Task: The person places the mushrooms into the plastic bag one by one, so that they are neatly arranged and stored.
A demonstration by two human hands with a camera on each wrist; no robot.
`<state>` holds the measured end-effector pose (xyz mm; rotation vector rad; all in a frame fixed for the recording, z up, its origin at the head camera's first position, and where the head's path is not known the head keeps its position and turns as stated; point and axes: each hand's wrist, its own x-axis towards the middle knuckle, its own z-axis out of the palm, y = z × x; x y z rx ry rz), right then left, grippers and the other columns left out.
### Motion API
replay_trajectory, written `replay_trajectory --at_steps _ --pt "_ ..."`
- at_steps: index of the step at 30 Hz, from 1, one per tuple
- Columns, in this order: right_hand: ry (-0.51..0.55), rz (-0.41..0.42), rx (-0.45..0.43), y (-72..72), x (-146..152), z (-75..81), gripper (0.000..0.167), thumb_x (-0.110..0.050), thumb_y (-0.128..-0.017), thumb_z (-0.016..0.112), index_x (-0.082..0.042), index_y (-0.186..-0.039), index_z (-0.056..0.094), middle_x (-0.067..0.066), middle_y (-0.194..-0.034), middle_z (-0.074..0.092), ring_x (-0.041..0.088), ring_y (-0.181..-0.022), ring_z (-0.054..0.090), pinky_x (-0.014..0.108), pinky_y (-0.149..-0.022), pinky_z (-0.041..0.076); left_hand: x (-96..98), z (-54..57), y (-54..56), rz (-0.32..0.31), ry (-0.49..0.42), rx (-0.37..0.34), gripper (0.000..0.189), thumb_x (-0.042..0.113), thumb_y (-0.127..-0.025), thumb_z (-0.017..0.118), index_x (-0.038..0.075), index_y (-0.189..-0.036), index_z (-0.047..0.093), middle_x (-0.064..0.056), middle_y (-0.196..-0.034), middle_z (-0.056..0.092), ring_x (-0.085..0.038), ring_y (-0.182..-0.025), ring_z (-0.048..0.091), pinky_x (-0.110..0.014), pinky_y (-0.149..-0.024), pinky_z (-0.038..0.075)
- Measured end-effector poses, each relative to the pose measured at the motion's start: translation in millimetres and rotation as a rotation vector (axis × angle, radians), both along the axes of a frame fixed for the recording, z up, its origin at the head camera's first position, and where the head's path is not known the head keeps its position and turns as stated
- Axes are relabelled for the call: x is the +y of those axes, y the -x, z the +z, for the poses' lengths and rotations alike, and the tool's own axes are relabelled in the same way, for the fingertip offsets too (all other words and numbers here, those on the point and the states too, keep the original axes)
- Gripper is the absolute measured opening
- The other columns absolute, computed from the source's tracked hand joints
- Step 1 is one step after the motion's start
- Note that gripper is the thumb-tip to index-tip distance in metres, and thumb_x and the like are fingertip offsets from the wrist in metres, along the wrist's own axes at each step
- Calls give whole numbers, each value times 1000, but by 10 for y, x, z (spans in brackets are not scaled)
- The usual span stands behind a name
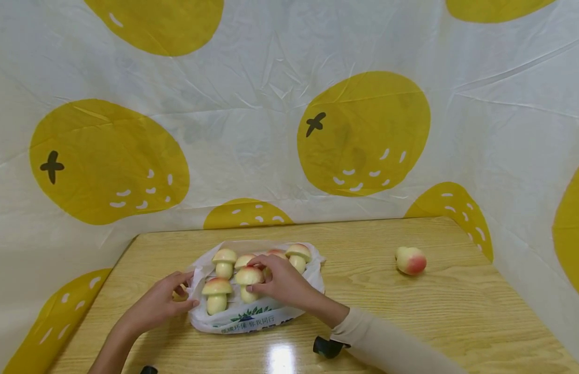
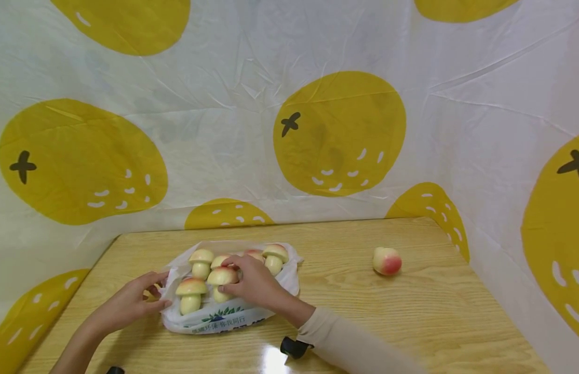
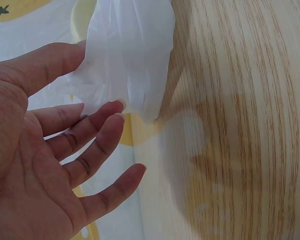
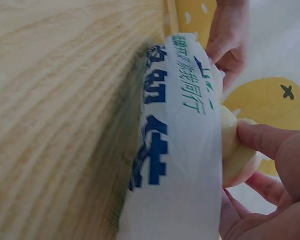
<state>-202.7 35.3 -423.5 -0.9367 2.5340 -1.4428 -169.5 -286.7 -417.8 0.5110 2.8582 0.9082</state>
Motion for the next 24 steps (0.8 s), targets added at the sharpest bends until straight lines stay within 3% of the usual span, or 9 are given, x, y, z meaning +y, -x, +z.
replay_trajectory --at_steps 3,9,16,24 --pt "-10 13 1 -24 -14 -23 46 -23 -87 83 -10 -127 67 1 -105 67 11 -68 60 20 -62 50 0 -2 -5 3 4 2 75 33 -86 82 -7 -142 53 -2 -112 61 -17 -95 58 -31 -73 52" --pt "-45 19 -10 -65 -62 -67 47 -25 -87 83 -10 -129 67 1 -108 69 1 -73 63 19 -67 52 5 -1 -9 7 6 0 74 32 -86 82 -7 -142 53 -2 -113 61 -17 -96 58 -32 -74 52" --pt "-94 -3 29 -101 -115 -121 46 -29 -86 84 -12 -125 68 1 -114 66 3 -87 64 20 -76 51 10 -3 -6 7 11 -7 75 33 -87 82 -7 -143 52 -2 -112 61 -16 -95 58 -31 -73 52" --pt "-217 -58 111 -141 -167 -153 45 -39 -86 81 -17 -123 68 -4 -115 65 3 -94 56 20 -78 47 14 4 -6 2 11 -10 74 33 -88 81 -7 -143 52 -2 -112 60 -17 -95 59 -28 -72 51"
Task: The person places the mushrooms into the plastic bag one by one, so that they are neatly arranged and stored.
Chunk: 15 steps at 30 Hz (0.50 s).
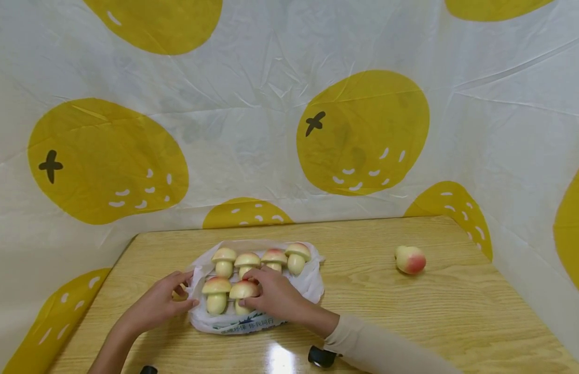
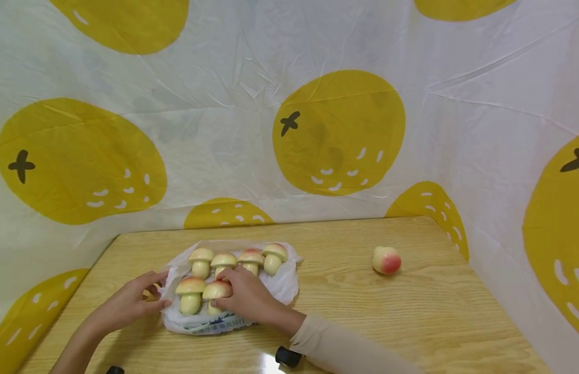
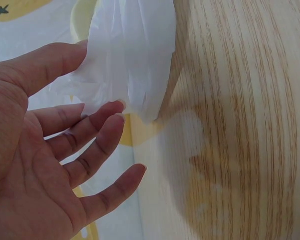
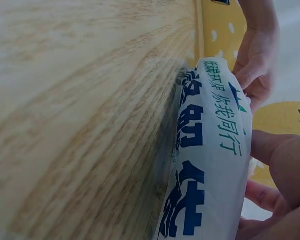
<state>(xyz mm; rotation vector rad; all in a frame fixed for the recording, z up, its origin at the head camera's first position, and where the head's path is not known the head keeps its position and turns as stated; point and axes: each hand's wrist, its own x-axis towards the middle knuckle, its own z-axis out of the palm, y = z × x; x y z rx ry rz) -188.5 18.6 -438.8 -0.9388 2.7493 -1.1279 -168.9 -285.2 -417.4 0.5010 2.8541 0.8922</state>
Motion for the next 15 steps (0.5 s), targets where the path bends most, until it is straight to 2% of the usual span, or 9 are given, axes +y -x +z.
replay_trajectory --at_steps 6,15 --pt "-27 -20 23 -4 -24 18 44 -40 -89 78 -14 -123 67 -3 -114 67 5 -96 57 22 -77 47 8 7 -3 -1 0 1 74 34 -88 80 -8 -142 53 -2 -112 60 -17 -96 59 -30 -73 51" --pt "-38 -39 -29 7 -19 17 53 -45 -89 77 -11 -127 64 -2 -115 67 5 -91 57 23 -75 47 8 -5 18 6 4 -5 74 34 -88 80 -8 -142 52 -2 -112 60 -18 -96 58 -31 -75 51"
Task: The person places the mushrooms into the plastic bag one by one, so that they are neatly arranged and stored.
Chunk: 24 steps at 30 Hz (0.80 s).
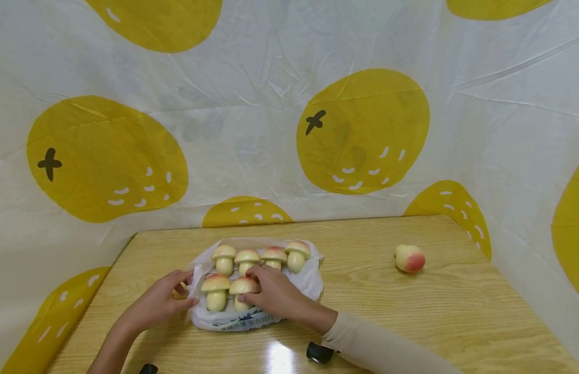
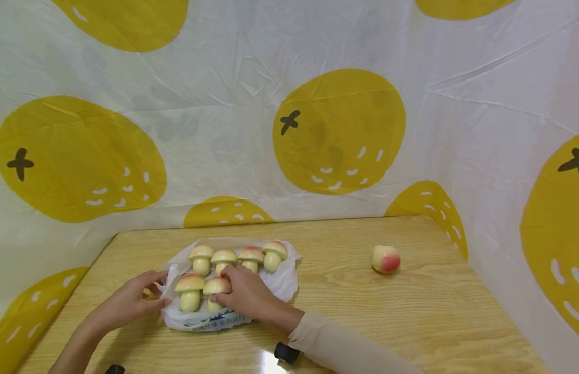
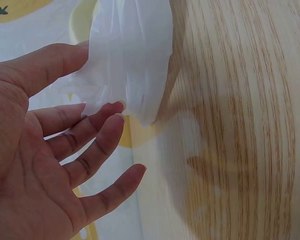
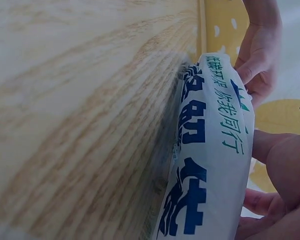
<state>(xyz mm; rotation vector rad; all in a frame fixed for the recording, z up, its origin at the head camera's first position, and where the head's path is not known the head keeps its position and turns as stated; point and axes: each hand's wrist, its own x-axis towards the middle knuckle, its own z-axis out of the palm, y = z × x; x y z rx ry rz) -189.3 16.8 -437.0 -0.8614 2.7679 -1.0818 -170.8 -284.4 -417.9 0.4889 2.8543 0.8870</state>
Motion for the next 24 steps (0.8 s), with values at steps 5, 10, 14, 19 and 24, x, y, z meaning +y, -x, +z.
replay_trajectory --at_steps 5,10,14,19,24 --pt "-8 2 -20 11 59 12 61 -49 -87 78 -9 -132 62 -2 -113 68 7 -94 61 24 -78 50 3 -10 0 -4 -2 10 73 34 -88 81 -8 -141 53 -1 -111 60 -17 -95 59 -31 -74 51" --pt "41 27 -47 27 194 134 62 -45 -90 77 -6 -135 61 9 -116 69 11 -94 67 25 -77 53 6 -12 -9 -2 -6 1 74 35 -88 81 -7 -142 52 -1 -112 60 -16 -96 59 -31 -75 52" --pt "72 32 -46 58 321 242 54 -40 -92 75 -6 -132 62 12 -117 68 10 -88 67 25 -74 54 -3 1 -19 0 -5 1 74 34 -88 80 -7 -142 53 -1 -112 60 -16 -96 59 -32 -75 52" --pt "100 15 -11 97 481 349 43 -35 -93 76 -10 -127 65 11 -115 70 14 -86 70 26 -73 55 -23 -5 -20 -11 3 25 73 33 -88 81 -8 -141 53 -1 -111 60 -16 -95 60 -32 -74 53" --pt "113 5 -40 130 661 424 43 -34 -95 73 -13 -131 65 10 -122 68 20 -90 70 27 -72 55 -21 -10 -13 -5 9 21 74 34 -88 81 -8 -142 53 -1 -112 60 -15 -95 60 -31 -75 53"
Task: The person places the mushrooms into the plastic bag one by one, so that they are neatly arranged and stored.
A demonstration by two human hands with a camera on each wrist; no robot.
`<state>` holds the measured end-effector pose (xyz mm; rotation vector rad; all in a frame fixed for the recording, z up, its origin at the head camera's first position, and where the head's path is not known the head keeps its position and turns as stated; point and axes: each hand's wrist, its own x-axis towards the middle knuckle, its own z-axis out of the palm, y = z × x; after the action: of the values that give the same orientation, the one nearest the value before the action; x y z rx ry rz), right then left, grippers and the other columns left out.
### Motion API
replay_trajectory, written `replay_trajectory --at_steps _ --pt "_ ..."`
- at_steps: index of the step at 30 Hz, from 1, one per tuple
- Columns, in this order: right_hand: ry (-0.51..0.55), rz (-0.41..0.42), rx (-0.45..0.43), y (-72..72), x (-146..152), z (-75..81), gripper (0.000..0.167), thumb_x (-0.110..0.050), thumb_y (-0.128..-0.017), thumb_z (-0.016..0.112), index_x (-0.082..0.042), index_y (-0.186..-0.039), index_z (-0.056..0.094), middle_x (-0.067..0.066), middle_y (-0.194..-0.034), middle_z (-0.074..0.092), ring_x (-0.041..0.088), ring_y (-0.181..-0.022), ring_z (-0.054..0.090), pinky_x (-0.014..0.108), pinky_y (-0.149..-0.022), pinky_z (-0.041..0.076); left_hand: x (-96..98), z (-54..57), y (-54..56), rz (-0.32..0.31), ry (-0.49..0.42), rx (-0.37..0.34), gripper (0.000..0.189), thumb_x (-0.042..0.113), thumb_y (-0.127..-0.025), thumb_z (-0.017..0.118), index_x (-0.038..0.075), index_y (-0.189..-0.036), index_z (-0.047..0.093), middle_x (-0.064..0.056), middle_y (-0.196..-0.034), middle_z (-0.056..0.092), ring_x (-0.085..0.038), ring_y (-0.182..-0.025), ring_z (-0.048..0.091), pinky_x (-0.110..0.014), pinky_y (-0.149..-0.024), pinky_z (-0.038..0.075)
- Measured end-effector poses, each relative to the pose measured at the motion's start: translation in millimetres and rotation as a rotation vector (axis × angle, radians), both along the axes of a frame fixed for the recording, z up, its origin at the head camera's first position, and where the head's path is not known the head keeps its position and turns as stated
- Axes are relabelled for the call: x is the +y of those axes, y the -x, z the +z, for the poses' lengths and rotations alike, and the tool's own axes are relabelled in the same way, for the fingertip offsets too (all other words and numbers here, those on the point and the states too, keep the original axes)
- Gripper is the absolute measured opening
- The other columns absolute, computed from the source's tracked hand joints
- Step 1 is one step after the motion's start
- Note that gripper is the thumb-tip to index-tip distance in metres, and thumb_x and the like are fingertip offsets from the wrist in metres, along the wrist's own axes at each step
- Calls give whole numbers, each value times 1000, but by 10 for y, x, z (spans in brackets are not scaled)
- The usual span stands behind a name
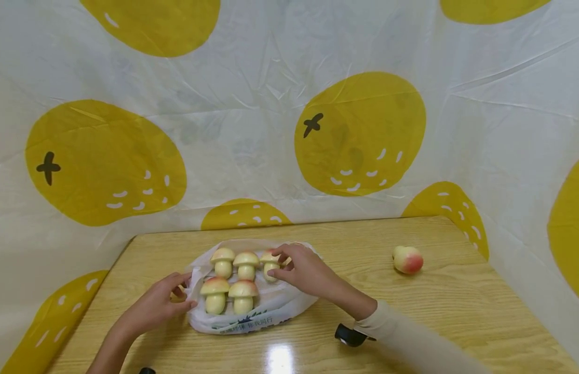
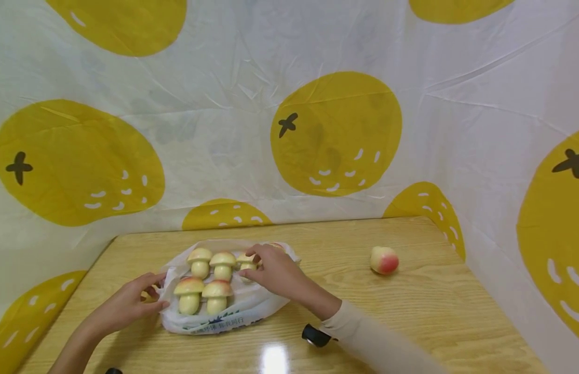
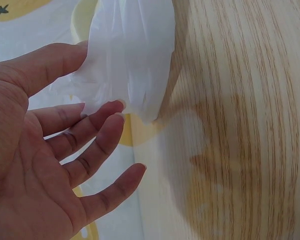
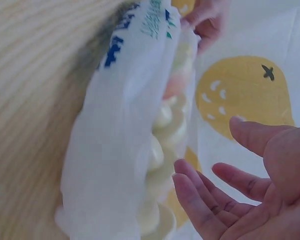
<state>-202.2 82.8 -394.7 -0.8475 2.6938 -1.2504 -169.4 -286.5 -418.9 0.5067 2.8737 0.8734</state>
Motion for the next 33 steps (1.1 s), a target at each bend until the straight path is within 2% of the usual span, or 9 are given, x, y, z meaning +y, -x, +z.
replay_trajectory --at_steps 5,9,15,21,27,33 --pt "-26 -6 2 10 156 72 40 -34 -96 72 -11 -129 66 10 -122 68 21 -94 69 32 -75 56 4 2 -7 -3 -5 -9 74 32 -88 81 -9 -142 52 -2 -112 60 -16 -95 59 -31 -74 52" --pt "-54 4 3 2 262 128 36 -32 -97 72 -9 -123 68 5 -113 70 19 -95 68 35 -78 55 5 0 -11 -5 -7 -10 74 32 -87 81 -9 -142 52 -2 -111 60 -17 -95 59 -30 -73 52" --pt "-85 34 10 2 430 151 30 -29 -97 72 -10 -120 70 -3 -100 70 18 -94 69 34 -80 54 6 8 -15 3 -7 -10 73 31 -88 81 -8 -142 52 -2 -113 60 -16 -96 60 -30 -73 52" --pt "-98 51 48 19 626 168 27 -27 -97 72 -10 -117 71 -5 -97 71 17 -93 69 30 -79 54 7 13 -10 -8 -13 -3 74 31 -88 81 -8 -143 51 -3 -114 61 -16 -96 60 -29 -72 52" --pt "-111 32 83 36 822 181 25 -24 -95 74 -10 -115 72 -5 -96 71 16 -90 69 28 -78 54 4 6 -2 -2 -11 -2 74 32 -88 81 -8 -143 51 -3 -115 61 -16 -95 59 -27 -72 51" --pt "-116 -7 80 45 1016 167 24 -17 -93 75 -10 -116 71 -1 -99 72 19 -93 69 39 -84 57 -5 -2 4 3 -12 -13 75 33 -88 80 -8 -144 50 -3 -115 60 -16 -96 59 -27 -72 51"
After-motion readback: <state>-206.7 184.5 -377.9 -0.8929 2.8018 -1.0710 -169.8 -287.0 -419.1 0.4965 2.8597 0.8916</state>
